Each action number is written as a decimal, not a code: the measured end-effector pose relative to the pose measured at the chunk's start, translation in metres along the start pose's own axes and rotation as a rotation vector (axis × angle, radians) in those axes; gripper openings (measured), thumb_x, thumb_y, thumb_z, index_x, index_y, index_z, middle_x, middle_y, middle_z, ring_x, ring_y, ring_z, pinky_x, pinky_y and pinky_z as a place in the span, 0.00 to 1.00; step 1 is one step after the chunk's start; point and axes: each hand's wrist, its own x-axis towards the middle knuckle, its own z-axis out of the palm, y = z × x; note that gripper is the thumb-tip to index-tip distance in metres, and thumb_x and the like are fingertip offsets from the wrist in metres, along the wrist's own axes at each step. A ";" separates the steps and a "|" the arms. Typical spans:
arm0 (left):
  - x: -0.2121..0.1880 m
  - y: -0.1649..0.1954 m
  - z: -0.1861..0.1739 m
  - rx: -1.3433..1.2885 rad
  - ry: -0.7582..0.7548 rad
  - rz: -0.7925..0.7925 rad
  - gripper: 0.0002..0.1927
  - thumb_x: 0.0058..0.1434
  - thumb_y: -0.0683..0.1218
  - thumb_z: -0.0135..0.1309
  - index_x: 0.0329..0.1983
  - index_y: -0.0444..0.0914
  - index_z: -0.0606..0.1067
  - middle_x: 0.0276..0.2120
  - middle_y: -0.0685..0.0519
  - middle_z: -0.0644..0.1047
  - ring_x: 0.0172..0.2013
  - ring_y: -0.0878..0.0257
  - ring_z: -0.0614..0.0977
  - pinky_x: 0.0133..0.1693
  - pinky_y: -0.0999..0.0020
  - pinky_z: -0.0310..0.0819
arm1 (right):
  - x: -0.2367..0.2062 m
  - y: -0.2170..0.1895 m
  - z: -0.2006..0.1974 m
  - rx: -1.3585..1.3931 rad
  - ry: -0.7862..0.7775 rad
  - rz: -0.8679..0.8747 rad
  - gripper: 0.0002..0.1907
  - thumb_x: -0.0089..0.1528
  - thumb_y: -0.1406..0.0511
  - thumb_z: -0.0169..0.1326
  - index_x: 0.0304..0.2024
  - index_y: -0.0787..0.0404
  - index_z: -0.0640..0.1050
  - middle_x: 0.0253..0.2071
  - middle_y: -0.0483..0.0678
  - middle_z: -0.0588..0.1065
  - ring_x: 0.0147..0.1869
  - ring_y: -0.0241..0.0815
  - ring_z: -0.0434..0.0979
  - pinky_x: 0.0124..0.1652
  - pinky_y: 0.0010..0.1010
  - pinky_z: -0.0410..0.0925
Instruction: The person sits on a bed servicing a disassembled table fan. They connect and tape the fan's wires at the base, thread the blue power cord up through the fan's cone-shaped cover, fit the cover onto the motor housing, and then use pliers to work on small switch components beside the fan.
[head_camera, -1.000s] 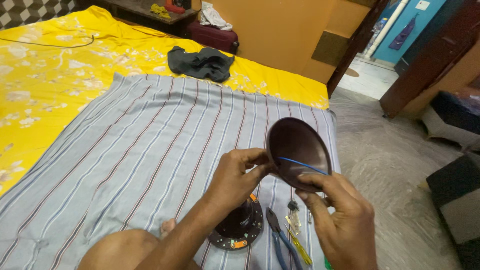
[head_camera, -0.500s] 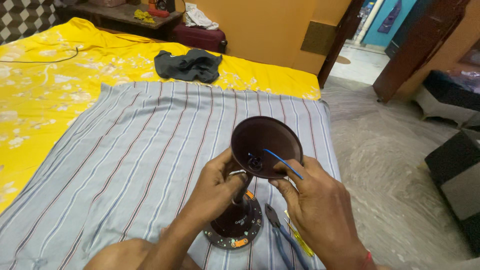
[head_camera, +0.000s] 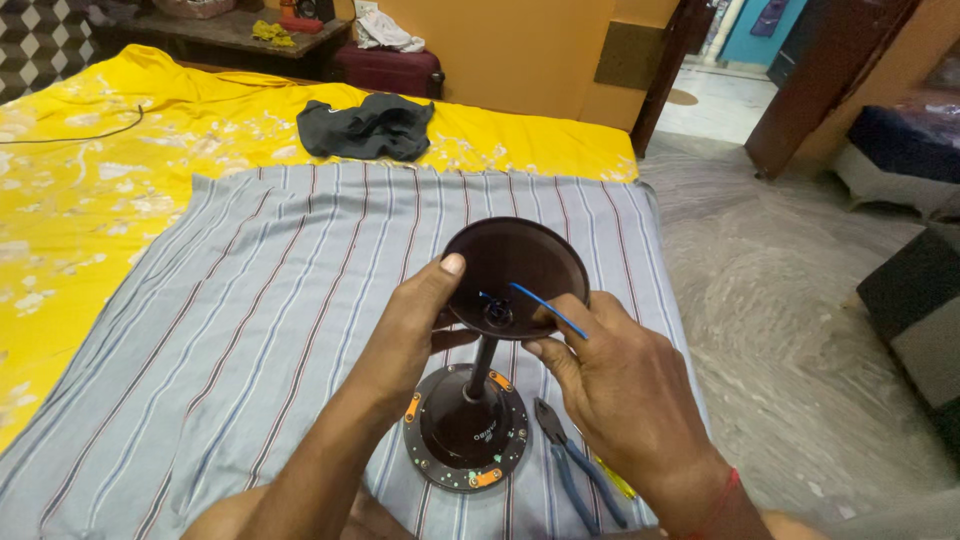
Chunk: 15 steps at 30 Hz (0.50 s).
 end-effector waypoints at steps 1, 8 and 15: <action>0.002 0.000 0.000 0.033 0.001 0.034 0.31 0.66 0.64 0.39 0.58 0.38 0.75 0.44 0.49 0.81 0.45 0.58 0.83 0.50 0.58 0.78 | 0.002 0.001 0.001 0.023 -0.006 0.007 0.13 0.59 0.59 0.59 0.45 0.54 0.78 0.30 0.53 0.75 0.33 0.59 0.77 0.32 0.49 0.68; 0.011 0.001 0.003 0.091 0.076 0.000 0.30 0.67 0.62 0.37 0.51 0.34 0.76 0.41 0.47 0.81 0.41 0.59 0.83 0.43 0.56 0.82 | 0.010 0.013 0.003 0.113 -0.011 -0.042 0.12 0.59 0.60 0.62 0.41 0.58 0.78 0.32 0.53 0.77 0.36 0.60 0.79 0.33 0.48 0.69; -0.006 -0.002 -0.002 0.265 -0.054 0.528 0.29 0.75 0.57 0.34 0.68 0.32 0.63 0.58 0.46 0.74 0.58 0.57 0.75 0.58 0.57 0.69 | -0.001 0.010 0.018 0.161 0.074 -0.105 0.11 0.57 0.64 0.61 0.42 0.56 0.79 0.33 0.55 0.75 0.35 0.59 0.79 0.32 0.45 0.70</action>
